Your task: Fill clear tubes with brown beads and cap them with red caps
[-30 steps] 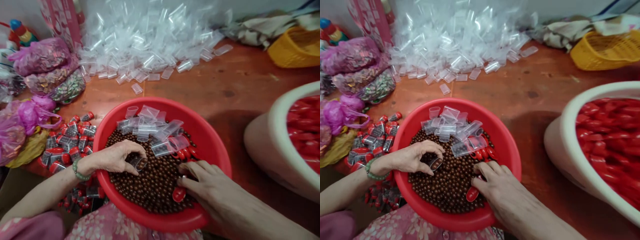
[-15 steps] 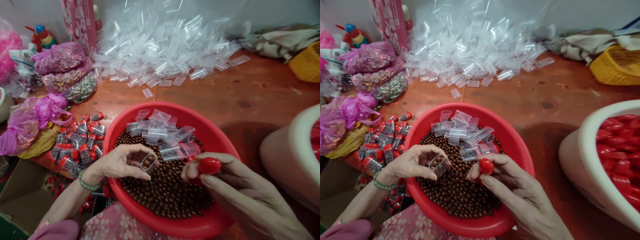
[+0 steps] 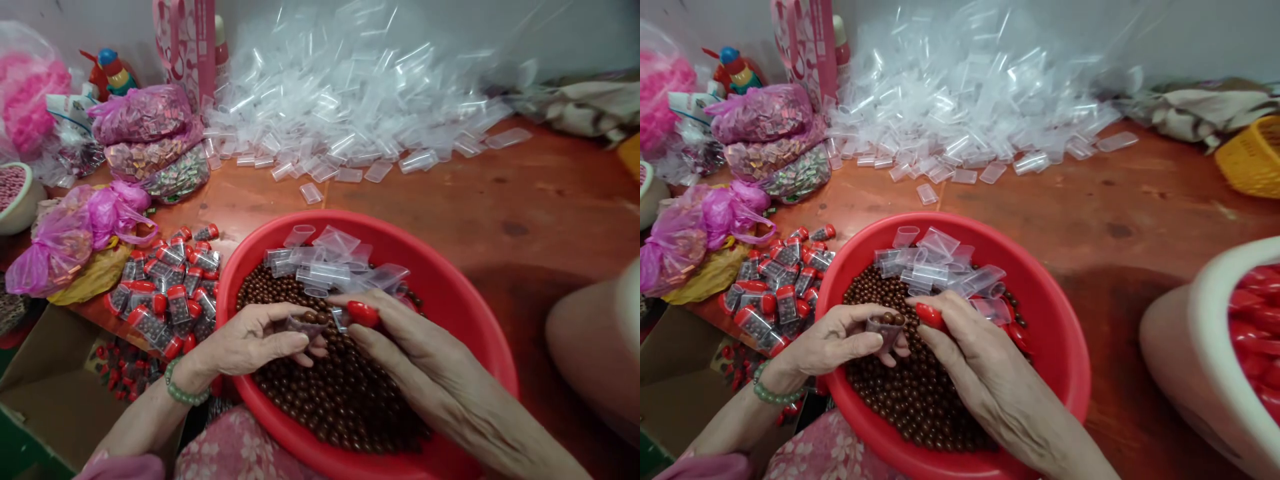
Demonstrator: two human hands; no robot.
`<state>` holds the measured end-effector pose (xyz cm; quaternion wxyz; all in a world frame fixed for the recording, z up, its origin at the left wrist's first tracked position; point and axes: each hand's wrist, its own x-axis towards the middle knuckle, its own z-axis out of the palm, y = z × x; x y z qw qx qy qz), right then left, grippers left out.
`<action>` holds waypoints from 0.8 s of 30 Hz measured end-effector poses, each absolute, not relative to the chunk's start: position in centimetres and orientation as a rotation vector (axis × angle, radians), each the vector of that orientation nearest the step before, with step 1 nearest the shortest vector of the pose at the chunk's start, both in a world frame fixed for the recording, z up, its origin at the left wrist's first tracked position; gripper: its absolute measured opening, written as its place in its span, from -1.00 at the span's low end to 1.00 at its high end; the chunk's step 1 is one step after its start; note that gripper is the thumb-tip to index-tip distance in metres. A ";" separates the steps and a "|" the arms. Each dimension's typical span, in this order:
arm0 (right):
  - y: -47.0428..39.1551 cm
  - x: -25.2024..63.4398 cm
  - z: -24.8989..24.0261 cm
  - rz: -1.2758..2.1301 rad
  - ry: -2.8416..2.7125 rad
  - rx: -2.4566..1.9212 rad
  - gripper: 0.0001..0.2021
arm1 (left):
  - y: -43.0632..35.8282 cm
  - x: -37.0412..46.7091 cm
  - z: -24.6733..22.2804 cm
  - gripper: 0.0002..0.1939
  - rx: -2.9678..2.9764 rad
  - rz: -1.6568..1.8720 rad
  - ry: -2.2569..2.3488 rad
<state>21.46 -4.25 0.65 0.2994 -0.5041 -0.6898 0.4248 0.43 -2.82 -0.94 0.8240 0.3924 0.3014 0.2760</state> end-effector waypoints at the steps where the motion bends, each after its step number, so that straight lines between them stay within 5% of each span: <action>1: -4.1 21.4 0.7 1.040 -1.904 -1.324 -0.80 | -2.9 0.5 -1.0 -0.60 0.841 0.592 0.649; 5: -3.7 21.2 1.0 0.884 -1.932 -1.346 -0.76 | -3.3 0.5 -1.3 -0.59 0.880 0.631 0.720; 8: -3.5 21.0 1.9 1.099 -1.857 -1.303 -0.88 | -3.6 0.4 -1.3 -0.60 0.958 0.638 0.753; 17: -2.4 19.1 2.8 1.688 -1.425 -1.299 -0.74 | -4.1 0.1 -0.4 -0.79 1.537 0.569 0.993; 24: -2.4 19.4 1.9 1.578 -1.497 -1.437 -0.72 | -3.9 -0.1 -0.5 -0.75 1.531 0.593 0.983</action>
